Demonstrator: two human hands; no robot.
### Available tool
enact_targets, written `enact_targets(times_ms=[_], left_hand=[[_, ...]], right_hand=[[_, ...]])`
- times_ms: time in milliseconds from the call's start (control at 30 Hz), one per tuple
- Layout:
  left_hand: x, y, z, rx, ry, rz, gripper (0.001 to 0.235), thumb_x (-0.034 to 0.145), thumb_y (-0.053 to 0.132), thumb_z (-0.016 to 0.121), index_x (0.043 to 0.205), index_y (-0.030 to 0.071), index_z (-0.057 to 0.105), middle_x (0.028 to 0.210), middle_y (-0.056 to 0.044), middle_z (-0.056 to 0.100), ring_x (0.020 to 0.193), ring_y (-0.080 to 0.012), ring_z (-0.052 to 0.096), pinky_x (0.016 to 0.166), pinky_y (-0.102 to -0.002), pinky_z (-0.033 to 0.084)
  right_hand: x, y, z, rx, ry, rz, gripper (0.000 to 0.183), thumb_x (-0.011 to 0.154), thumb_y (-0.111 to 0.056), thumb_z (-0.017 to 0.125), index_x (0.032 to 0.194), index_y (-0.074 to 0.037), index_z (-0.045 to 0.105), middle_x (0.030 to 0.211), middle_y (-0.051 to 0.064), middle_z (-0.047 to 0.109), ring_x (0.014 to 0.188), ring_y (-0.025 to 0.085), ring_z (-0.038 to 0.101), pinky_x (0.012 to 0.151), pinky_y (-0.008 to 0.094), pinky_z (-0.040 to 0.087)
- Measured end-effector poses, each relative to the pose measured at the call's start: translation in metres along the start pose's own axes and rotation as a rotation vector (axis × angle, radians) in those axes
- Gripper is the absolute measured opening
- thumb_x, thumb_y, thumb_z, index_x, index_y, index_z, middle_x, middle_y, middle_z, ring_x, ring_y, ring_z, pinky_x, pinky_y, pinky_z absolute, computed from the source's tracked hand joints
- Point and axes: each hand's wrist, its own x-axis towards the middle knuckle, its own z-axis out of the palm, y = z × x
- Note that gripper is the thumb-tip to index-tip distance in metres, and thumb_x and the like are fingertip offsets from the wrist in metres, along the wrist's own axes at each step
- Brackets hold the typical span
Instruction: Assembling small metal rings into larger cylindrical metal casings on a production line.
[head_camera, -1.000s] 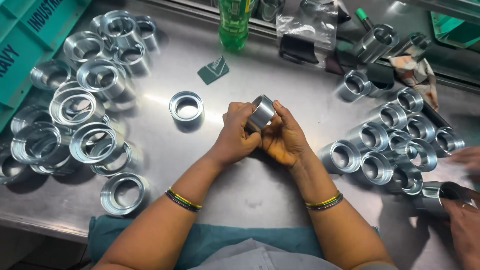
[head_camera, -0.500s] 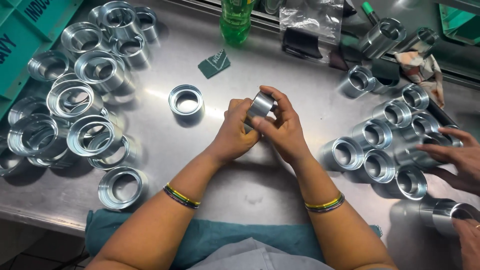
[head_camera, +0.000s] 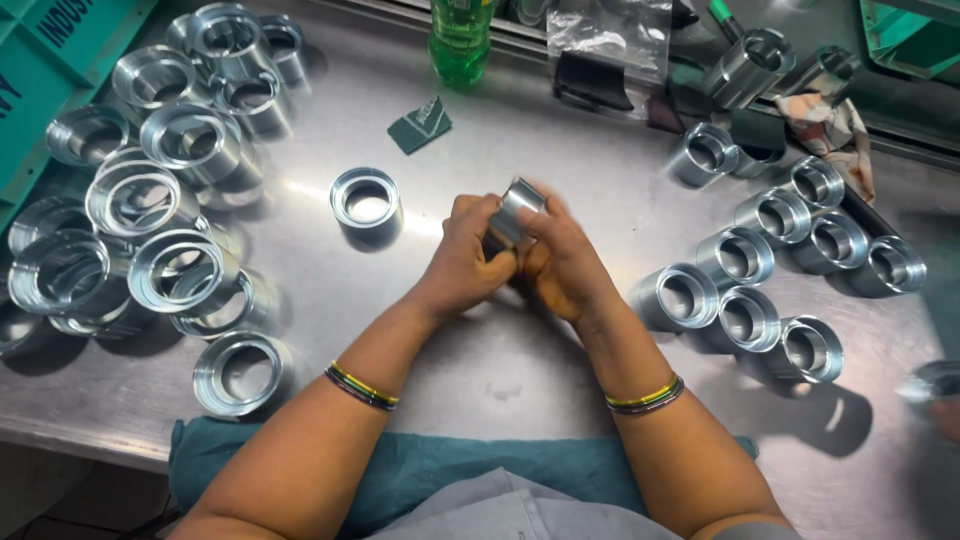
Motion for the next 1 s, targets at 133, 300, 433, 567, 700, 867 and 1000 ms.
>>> enact_targets(times_ms=[133, 300, 433, 567, 700, 867, 1000], left_hand=[[0.000, 0.018, -0.008, 0.105, -0.060, -0.027, 0.048, 0.082, 0.005, 0.068, 0.128, 0.009, 0.055, 0.122, -0.015, 0.053, 0.119, -0.0312, 0.049, 0.104, -0.042, 0.044], [0.005, 0.027, -0.009, -0.007, -0.066, -0.129, 0.050, 0.081, 0.010, 0.069, 0.129, 0.009, 0.053, 0.122, -0.015, 0.048, 0.110, -0.0291, 0.053, 0.093, -0.040, 0.050], [0.001, 0.014, -0.005, 0.035, -0.019, -0.044, 0.051, 0.082, 0.008, 0.065, 0.132, 0.010, 0.053, 0.122, -0.015, 0.049, 0.111, -0.0282, 0.054, 0.097, -0.040, 0.051], [0.007, 0.031, -0.011, 0.031, -0.008, -0.059, 0.053, 0.080, 0.011, 0.071, 0.130, 0.007, 0.055, 0.114, -0.015, 0.054, 0.102, -0.0297, 0.057, 0.088, -0.038, 0.052], [0.008, 0.039, -0.015, -0.726, -0.012, -0.371, 0.036, 0.082, 0.005, 0.060, 0.118, 0.006, 0.060, 0.097, -0.008, 0.067, 0.090, -0.0196, 0.067, 0.088, -0.039, 0.056], [0.018, 0.003, -0.016, -1.503, 0.186, -0.521, 0.011, 0.093, 0.015, 0.060, 0.099, 0.006, 0.060, 0.086, -0.007, 0.065, 0.085, -0.0192, 0.064, 0.092, -0.037, 0.051], [0.020, -0.010, -0.009, -1.569, 0.256, -0.591, 0.039, 0.104, 0.041, 0.046, 0.091, 0.006, 0.059, 0.076, -0.006, 0.061, 0.076, -0.0169, 0.060, 0.083, -0.033, 0.053]], right_hand=[[0.000, -0.006, 0.010, -0.234, 0.018, -0.111, 0.066, 0.087, -0.033, 0.074, 0.143, -0.011, 0.047, 0.125, 0.011, 0.055, 0.112, 0.021, 0.062, 0.095, 0.037, 0.055], [-0.004, -0.005, 0.010, -0.187, 0.003, -0.111, 0.063, 0.096, -0.037, 0.073, 0.143, -0.002, 0.050, 0.124, 0.018, 0.056, 0.106, 0.022, 0.059, 0.093, 0.037, 0.054], [0.001, -0.010, 0.012, -0.174, 0.059, -0.059, 0.061, 0.092, -0.038, 0.070, 0.138, -0.003, 0.053, 0.123, 0.020, 0.057, 0.104, 0.023, 0.063, 0.090, 0.036, 0.057], [-0.002, -0.010, 0.012, -0.020, 0.049, 0.000, 0.051, 0.097, -0.037, 0.068, 0.135, -0.004, 0.058, 0.123, 0.018, 0.060, 0.102, 0.023, 0.067, 0.084, 0.032, 0.060], [0.002, -0.009, 0.012, -0.452, 0.102, -0.190, 0.040, 0.097, -0.033, 0.066, 0.125, -0.005, 0.060, 0.113, 0.010, 0.061, 0.091, 0.021, 0.065, 0.075, 0.035, 0.060], [0.011, 0.002, -0.013, -0.122, 0.144, 0.172, 0.030, 0.101, -0.030, 0.059, 0.114, -0.005, 0.066, 0.098, 0.005, 0.069, 0.071, 0.014, 0.063, 0.067, 0.031, 0.058], [0.012, 0.005, -0.013, -0.089, 0.160, 0.202, 0.028, 0.102, -0.031, 0.061, 0.110, -0.005, 0.065, 0.092, 0.002, 0.067, 0.069, 0.010, 0.060, 0.065, 0.030, 0.055]])
